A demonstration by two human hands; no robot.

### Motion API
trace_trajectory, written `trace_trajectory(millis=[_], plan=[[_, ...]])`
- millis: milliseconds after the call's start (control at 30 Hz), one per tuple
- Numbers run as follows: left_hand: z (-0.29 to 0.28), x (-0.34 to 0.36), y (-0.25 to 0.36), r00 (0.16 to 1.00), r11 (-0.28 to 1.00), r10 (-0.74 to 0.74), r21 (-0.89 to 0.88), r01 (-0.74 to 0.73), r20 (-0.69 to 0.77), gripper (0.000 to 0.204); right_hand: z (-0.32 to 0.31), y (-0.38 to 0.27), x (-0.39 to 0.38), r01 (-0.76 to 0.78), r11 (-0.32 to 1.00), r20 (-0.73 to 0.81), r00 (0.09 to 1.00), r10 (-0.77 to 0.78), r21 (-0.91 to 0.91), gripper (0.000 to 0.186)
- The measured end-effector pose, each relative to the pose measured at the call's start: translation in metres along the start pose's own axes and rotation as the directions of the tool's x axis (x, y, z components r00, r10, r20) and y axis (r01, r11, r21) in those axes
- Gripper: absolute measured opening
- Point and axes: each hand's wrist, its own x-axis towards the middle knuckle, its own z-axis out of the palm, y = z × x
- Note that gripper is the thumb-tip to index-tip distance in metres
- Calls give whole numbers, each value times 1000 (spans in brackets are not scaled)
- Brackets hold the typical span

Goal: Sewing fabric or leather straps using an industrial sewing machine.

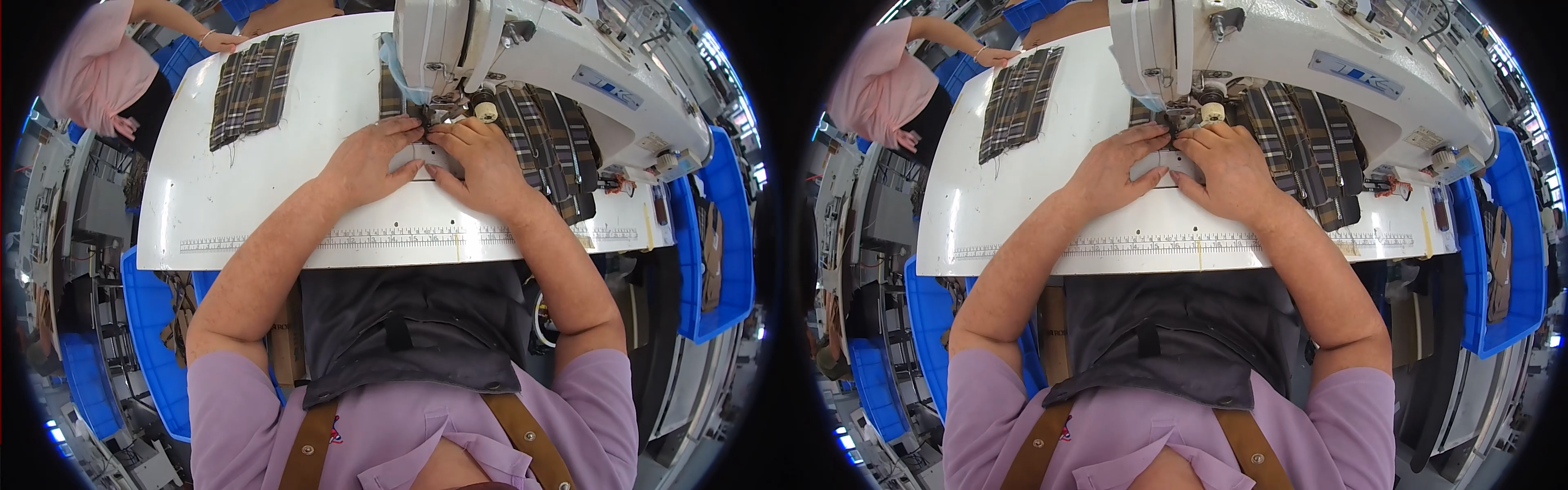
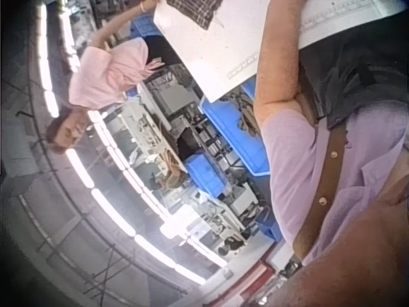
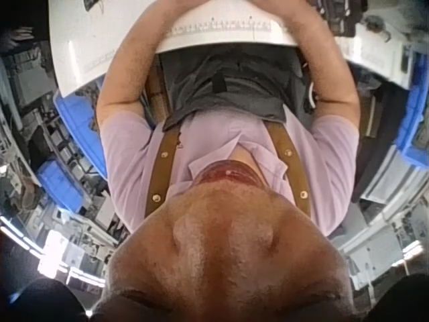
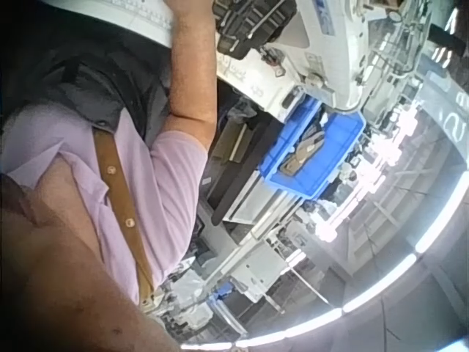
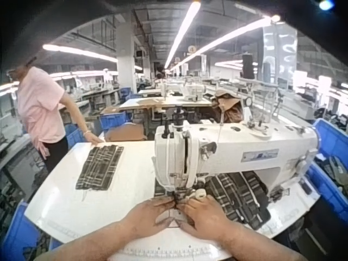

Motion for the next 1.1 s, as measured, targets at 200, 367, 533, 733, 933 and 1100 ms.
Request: trace_trajectory(millis=[200,367,533,733,933,1100], plan=[[-6,24,-20,999,998,-16,61,14,40,37,1,-1,4,9,1000,14,1000,-9,9,38],[-18,45,-26,990,984,36,169,-60,139,32,-5,-2,4,10,1000,26,1000,-10,12,34],[-29,55,-23,960,899,72,400,-180,271,24,-9,-6,6,3,999,49,999,-5,44,36],[-55,27,-68,968,539,127,804,-251,217,9,-4,-5,6,10,998,27,1000,-12,57,35],[-69,-56,-81,977,518,65,843,141,-204,39,-5,-3,7,27,998,25,999,-28,64,31],[-25,-86,18,974,924,-228,321,209,20,69,-6,-3,1,40,998,-5,999,-40,43,28]])
